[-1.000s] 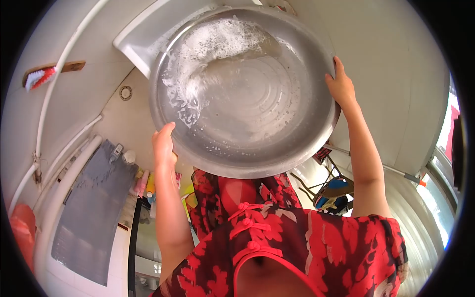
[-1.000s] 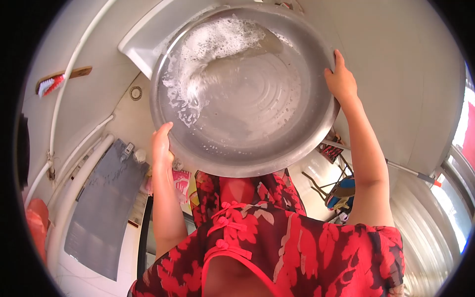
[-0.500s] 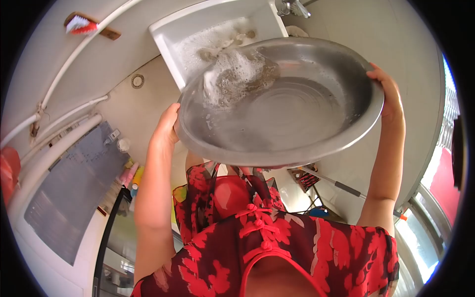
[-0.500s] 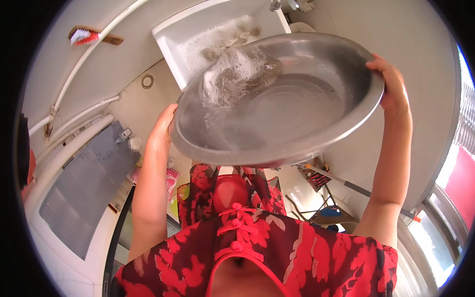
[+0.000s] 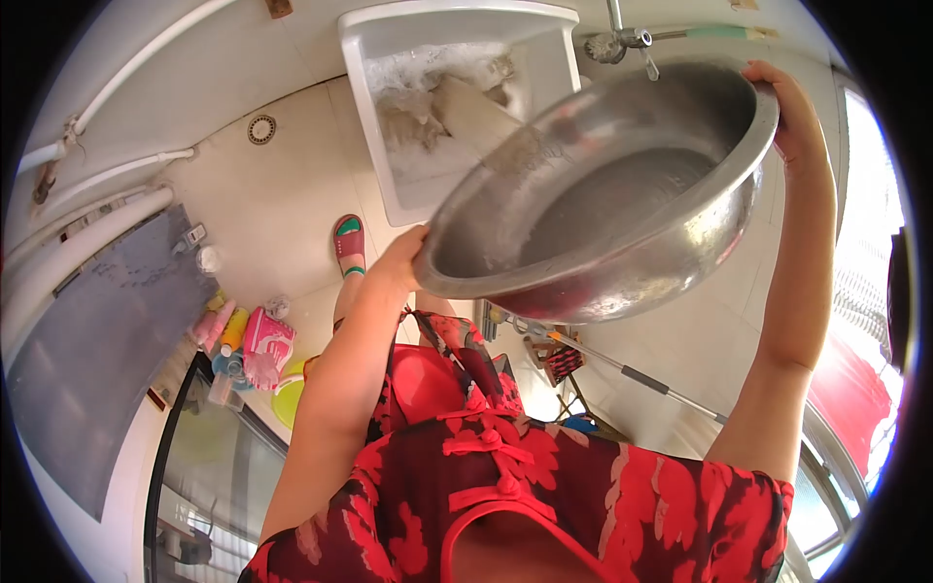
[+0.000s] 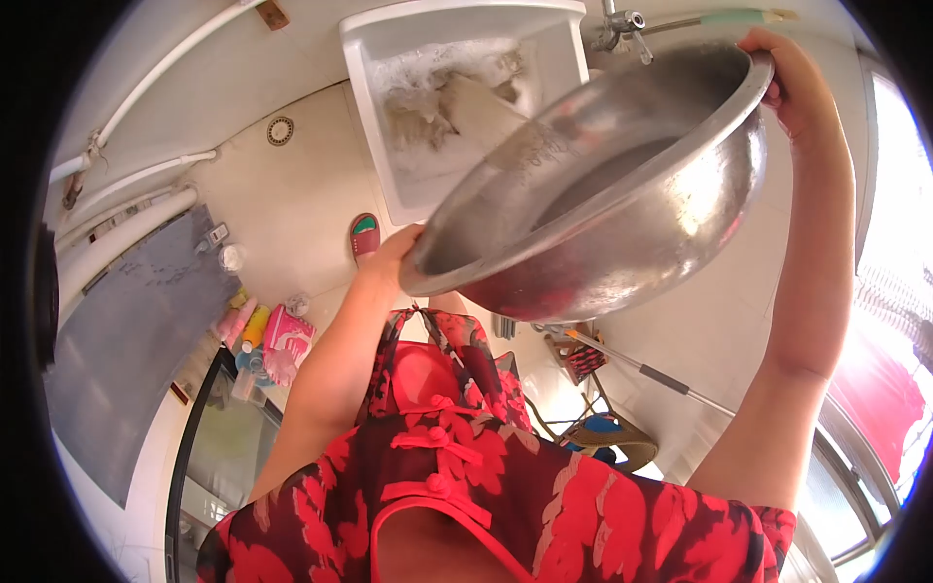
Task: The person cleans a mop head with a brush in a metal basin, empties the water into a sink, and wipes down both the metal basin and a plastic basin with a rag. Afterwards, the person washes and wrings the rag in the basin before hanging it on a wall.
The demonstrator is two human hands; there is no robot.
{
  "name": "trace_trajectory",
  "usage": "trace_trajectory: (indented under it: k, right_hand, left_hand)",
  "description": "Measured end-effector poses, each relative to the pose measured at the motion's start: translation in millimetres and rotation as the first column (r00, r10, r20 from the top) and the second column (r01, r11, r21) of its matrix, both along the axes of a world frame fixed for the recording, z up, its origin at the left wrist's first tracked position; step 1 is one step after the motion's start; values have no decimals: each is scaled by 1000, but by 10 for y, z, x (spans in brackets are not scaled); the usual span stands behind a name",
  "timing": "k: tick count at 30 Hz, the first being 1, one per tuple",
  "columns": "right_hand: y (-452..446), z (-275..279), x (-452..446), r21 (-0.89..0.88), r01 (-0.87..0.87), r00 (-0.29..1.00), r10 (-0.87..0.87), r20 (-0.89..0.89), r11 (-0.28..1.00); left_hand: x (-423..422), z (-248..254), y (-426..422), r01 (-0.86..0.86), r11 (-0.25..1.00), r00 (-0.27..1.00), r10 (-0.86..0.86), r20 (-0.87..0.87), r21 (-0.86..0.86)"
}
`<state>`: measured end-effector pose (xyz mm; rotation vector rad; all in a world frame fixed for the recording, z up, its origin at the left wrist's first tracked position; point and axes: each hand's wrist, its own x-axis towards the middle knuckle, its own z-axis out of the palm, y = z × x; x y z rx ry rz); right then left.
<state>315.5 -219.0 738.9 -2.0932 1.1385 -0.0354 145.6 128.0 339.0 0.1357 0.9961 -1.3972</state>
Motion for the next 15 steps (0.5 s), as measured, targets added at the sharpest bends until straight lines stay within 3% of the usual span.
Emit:
trace_trajectory:
  k: [2,5,6,8,11,13,15]
  right_hand:
    - [-161,106,39,-7,-49,998,49,-50,999]
    - [-53,225,-148,-14,-84,986,85,141,996]
    - [73,312,-223,-27,-53,996,54,68,998]
    - [147,420,-439,48,7,996,-11,83,999]
    - [11,306,-713,-68,35,997,-30,74,997]
    - [-181,279,-860,-5,18,999,-18,28,1000]
    - [-284,298,-1023,76,-2,999,-1,40,997]
  left_hand:
    - [15,29,-73,-37,997,999,36,-14,-67]
    - [268,107,-46,19,999,988,-25,154,40]
    - [403,149,-13,8,999,988,-14,156,41]
    - [601,262,65,-91,996,963,84,257,18]
    - [440,284,44,-65,993,967,38,251,101]
    - [308,357,62,-79,986,975,46,216,146]
    - [174,463,99,-21,986,946,-34,322,164]
